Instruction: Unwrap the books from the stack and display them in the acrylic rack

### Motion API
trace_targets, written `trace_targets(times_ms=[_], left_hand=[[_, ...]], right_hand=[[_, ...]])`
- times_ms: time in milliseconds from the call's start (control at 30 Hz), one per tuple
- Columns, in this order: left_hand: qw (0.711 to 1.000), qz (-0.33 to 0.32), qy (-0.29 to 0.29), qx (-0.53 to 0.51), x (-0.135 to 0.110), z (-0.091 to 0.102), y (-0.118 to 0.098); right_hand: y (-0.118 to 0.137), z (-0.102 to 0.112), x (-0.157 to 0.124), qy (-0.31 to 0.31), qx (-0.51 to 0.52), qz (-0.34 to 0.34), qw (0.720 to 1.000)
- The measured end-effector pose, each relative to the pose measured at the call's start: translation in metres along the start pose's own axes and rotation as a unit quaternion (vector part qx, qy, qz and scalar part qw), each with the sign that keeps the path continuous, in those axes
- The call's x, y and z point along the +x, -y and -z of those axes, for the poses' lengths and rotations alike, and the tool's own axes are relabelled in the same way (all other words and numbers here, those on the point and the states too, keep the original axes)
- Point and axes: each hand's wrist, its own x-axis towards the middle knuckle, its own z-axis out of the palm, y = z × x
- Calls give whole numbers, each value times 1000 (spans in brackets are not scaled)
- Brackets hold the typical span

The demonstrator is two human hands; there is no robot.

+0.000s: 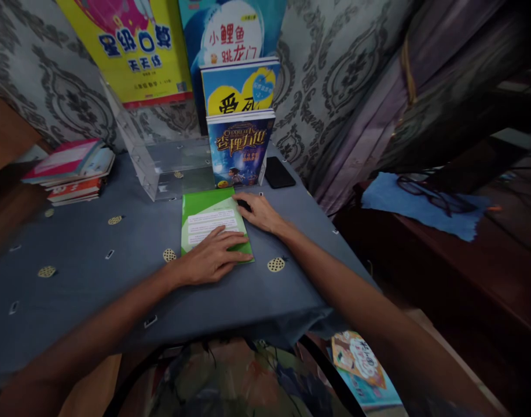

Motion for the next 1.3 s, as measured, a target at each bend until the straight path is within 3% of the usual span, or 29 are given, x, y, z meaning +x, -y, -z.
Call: trace_targets(times_ms=[400, 600, 867, 1033, 1300], left_hand=[[997, -41, -32, 64, -1, 0, -4], [996, -35, -31, 78, -3, -4, -3], [992, -57, -21, 112, -5, 3, -7], [992, -54, -18, 114, -22, 10, -7], [996, -9, -25, 88, -73, 25, -6]], right_hand=[[36, -3, -14, 24, -151, 13, 988], [55, -8, -37, 5, -91, 22, 996], [52, -8, -65, 27, -84, 54, 995], [54, -4, -67, 54, -104, 64, 991], [55, -1, -68, 78, -123, 66, 987]])
